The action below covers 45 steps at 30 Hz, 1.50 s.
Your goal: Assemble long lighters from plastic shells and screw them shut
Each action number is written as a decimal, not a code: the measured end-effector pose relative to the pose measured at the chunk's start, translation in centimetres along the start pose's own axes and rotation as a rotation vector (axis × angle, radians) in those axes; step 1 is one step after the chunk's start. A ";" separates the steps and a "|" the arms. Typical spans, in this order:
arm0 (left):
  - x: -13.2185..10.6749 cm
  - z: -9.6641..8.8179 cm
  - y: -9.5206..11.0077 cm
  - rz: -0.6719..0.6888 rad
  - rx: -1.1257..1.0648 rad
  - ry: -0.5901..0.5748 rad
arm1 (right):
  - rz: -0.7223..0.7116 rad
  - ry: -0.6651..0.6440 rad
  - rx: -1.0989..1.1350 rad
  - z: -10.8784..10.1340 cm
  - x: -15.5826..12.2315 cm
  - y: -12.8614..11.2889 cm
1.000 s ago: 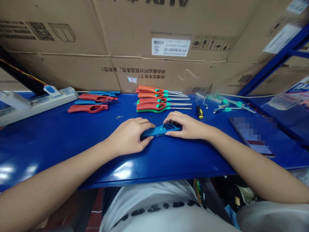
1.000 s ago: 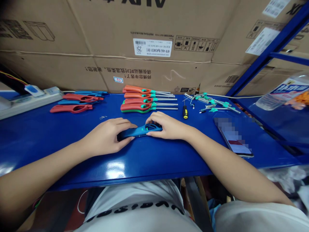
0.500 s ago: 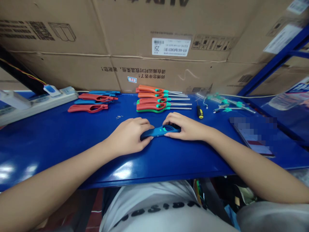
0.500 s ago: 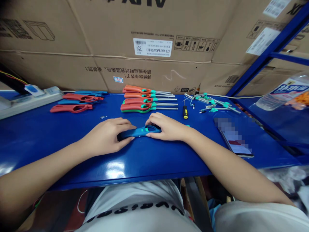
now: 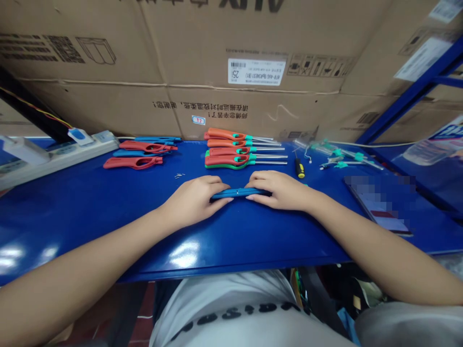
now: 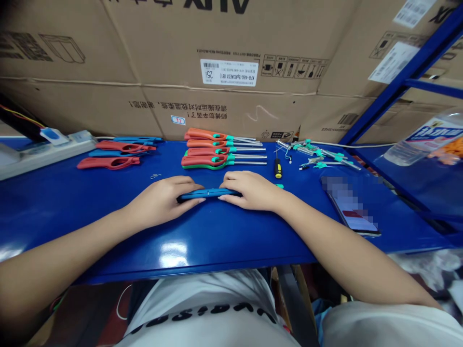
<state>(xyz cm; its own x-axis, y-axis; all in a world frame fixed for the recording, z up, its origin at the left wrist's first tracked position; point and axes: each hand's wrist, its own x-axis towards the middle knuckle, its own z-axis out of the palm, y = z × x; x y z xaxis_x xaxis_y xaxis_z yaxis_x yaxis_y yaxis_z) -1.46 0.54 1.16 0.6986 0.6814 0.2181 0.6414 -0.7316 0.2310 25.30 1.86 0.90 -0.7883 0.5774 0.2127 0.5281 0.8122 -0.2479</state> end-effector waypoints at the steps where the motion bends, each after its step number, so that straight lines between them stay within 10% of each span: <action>1: 0.0 0.1 0.0 -0.001 -0.006 0.007 | 0.001 0.006 -0.015 -0.1 0.0 0.0; 26: -0.1 0.5 0.8 -0.017 -0.071 -0.062 | -0.069 0.235 -0.227 -0.4 -0.3 -1.1; 45: -0.2 0.4 0.5 -0.021 -0.073 -0.028 | 0.078 0.106 -0.195 -1.3 -0.4 -1.0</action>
<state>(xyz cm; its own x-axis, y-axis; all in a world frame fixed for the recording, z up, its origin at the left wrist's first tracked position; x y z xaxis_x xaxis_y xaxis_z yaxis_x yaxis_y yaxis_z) -1.16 0.04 0.80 0.6945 0.6950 0.1859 0.6321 -0.7129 0.3037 25.43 0.91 2.27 -0.7105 0.6360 0.3011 0.6449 0.7597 -0.0827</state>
